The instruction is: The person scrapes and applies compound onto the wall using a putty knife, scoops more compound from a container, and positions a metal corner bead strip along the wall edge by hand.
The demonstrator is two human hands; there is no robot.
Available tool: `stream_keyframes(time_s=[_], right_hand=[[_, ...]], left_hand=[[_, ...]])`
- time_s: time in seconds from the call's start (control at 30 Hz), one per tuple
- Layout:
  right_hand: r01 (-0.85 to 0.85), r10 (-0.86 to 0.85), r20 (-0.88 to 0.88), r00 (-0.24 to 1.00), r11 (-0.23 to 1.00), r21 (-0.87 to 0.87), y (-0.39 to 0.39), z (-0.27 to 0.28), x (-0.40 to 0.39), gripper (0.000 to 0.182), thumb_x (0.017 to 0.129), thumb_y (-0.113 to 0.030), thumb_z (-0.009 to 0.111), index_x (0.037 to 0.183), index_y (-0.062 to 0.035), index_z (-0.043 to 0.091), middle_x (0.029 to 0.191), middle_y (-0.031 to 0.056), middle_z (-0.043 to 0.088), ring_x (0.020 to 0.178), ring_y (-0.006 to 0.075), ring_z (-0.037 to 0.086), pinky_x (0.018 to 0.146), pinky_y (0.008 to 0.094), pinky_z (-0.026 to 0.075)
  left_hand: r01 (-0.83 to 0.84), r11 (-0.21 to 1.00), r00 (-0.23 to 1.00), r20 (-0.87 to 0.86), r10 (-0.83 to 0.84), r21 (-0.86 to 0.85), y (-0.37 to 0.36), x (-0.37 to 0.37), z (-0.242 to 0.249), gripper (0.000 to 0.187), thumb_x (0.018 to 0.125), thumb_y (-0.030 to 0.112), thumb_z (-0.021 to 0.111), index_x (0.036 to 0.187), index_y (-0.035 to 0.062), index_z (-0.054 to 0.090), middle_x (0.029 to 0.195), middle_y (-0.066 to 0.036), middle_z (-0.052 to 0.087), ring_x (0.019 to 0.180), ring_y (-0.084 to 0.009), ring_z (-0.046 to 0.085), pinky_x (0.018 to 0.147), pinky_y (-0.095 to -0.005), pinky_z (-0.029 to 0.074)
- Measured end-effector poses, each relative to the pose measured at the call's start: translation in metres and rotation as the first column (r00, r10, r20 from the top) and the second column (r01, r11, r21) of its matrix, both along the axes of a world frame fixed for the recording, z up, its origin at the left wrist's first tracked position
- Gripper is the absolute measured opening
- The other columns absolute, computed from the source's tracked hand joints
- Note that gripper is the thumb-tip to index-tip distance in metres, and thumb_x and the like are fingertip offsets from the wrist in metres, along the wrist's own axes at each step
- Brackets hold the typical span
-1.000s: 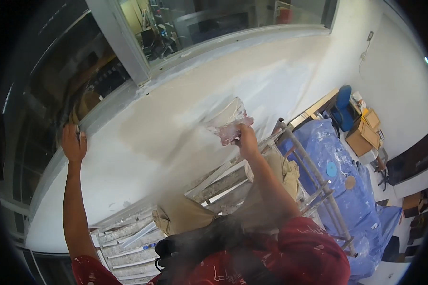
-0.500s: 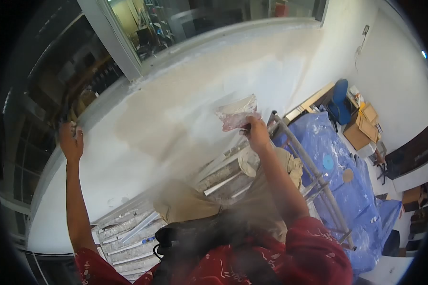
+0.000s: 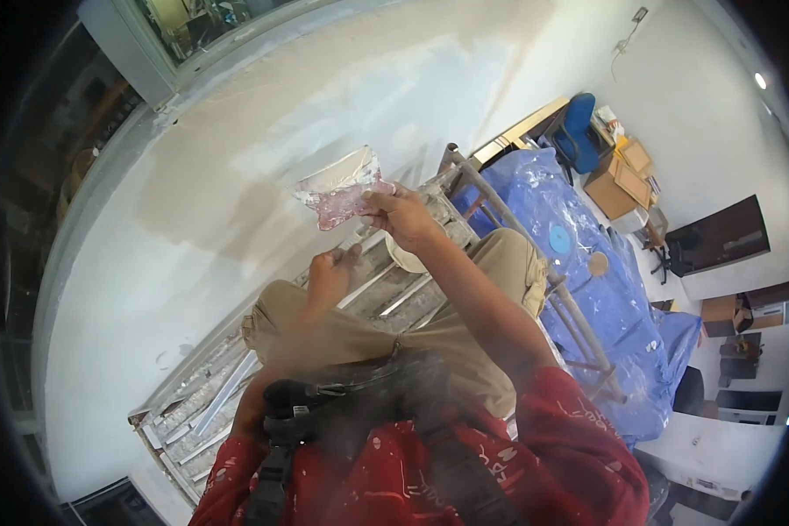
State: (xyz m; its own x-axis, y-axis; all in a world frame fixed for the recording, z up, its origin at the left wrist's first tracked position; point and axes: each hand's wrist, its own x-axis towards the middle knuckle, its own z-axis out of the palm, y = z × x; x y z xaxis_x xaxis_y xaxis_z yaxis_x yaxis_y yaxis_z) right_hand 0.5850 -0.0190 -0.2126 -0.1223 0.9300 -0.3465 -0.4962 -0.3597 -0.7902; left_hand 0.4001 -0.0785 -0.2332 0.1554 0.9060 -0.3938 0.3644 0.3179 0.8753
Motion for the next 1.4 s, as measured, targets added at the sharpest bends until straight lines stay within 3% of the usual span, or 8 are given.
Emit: stream_keyframes(time_s=[0.23,0.33,0.5,0.6,0.67,0.77,1.13,1.4], right_hand=[[0.045,-0.073,-0.107,0.992,0.968,-0.248,-0.026,-0.070,0.006,0.012,0.097,-0.012,0.053,0.098,-0.0034,0.061,0.087,0.0063,0.064,0.080,0.0178,0.063,0.070,0.0316,0.053],[0.013,-0.065,-0.157,0.985,0.949,-0.316,-0.048,-0.099,-0.010,0.012,0.097,-0.013,0.054,0.097,-0.0048,0.061,0.081,0.0038,0.061,0.072,0.0155,0.058,0.064,0.0296,0.048],[-0.177,0.167,-0.059,0.984,0.947,-0.269,-0.062,-0.117,-0.005,0.024,0.098,-0.027,0.057,0.096,-0.0044,0.063,0.078,0.0026,0.059,0.066,0.0146,0.055,0.059,0.0314,0.046],[-0.562,0.565,0.679,0.468,0.784,-0.265,-0.034,-0.085,0.034,0.037,0.094,-0.036,0.062,0.099,0.0012,0.062,0.088,0.0115,0.068,0.074,0.0235,0.063,0.065,0.0371,0.050],[-0.573,0.399,0.914,-0.070,0.734,-0.365,0.000,-0.127,0.078,0.050,0.087,-0.040,0.068,0.109,0.0047,0.061,0.100,0.0208,0.070,0.088,0.0343,0.067,0.076,0.0431,0.052],[-0.402,0.235,0.951,-0.200,0.866,-0.298,0.004,-0.158,0.122,0.058,0.077,-0.037,0.073,0.114,0.0056,0.060,0.102,0.0263,0.068,0.095,0.0405,0.066,0.082,0.0464,0.052],[-0.100,0.613,0.775,0.156,0.790,-0.605,-0.009,-0.259,0.155,0.044,0.073,-0.018,0.067,0.111,0.0044,0.068,0.114,0.0247,0.067,0.111,0.0363,0.064,0.094,0.0433,0.051],[-0.096,0.339,0.937,-0.088,0.933,-0.347,-0.012,-0.201,0.131,0.049,0.077,-0.027,0.064,0.115,0.0040,0.056,0.107,0.0279,0.067,0.102,0.0408,0.066,0.088,0.0477,0.052]], left_hand=[[0.155,0.984,0.966,0.195,-0.170,0.093,-0.014,0.007,-0.086,0.052,0.099,0.036,0.058,0.137,0.0042,0.046,0.121,-0.012,0.061,0.095,-0.0147,0.065,0.072,-0.0267,0.052],[0.082,0.983,0.824,0.566,0.027,-0.165,-0.014,0.013,-0.063,0.049,0.100,0.040,0.054,0.136,0.0066,0.049,0.133,-0.010,0.053,0.112,-0.0161,0.058,0.084,-0.0297,0.051],[-0.205,0.955,0.780,0.554,0.291,-0.214,-0.008,0.018,-0.087,0.046,0.102,0.044,0.047,0.116,0.0028,0.064,0.100,-0.007,0.068,0.090,-0.0169,0.065,0.077,-0.0318,0.053],[-0.195,0.963,0.834,0.485,0.263,-0.188,0.004,0.007,-0.106,0.043,0.102,0.041,0.047,0.107,0.0020,0.065,0.094,-0.007,0.067,0.080,-0.0146,0.064,0.065,-0.0287,0.054],[-0.278,0.937,0.830,0.437,0.346,-0.213,0.017,0.003,-0.117,0.038,0.102,0.034,0.048,0.098,-0.0007,0.063,0.085,-0.007,0.065,0.067,-0.0133,0.061,0.054,-0.0277,0.052],[-0.267,0.939,0.841,0.424,0.338,-0.218,0.044,0.001,-0.129,0.031,0.101,0.028,0.049,0.099,-0.0014,0.061,0.082,-0.008,0.065,0.065,-0.0148,0.064,0.056,-0.0300,0.056],[-0.360,0.852,0.767,0.399,0.502,-0.380,0.058,0.032,-0.146,0.028,0.090,0.018,0.050,0.093,-0.0069,0.063,0.081,-0.013,0.067,0.068,-0.0210,0.067,0.062,-0.0322,0.059],[-0.226,0.929,0.904,0.292,0.312,-0.292,0.069,0.051,-0.208,0.043,0.102,0.032,0.041,0.116,-0.0051,0.057,0.104,-0.016,0.066,0.081,-0.0232,0.069,0.069,-0.0348,0.059]])
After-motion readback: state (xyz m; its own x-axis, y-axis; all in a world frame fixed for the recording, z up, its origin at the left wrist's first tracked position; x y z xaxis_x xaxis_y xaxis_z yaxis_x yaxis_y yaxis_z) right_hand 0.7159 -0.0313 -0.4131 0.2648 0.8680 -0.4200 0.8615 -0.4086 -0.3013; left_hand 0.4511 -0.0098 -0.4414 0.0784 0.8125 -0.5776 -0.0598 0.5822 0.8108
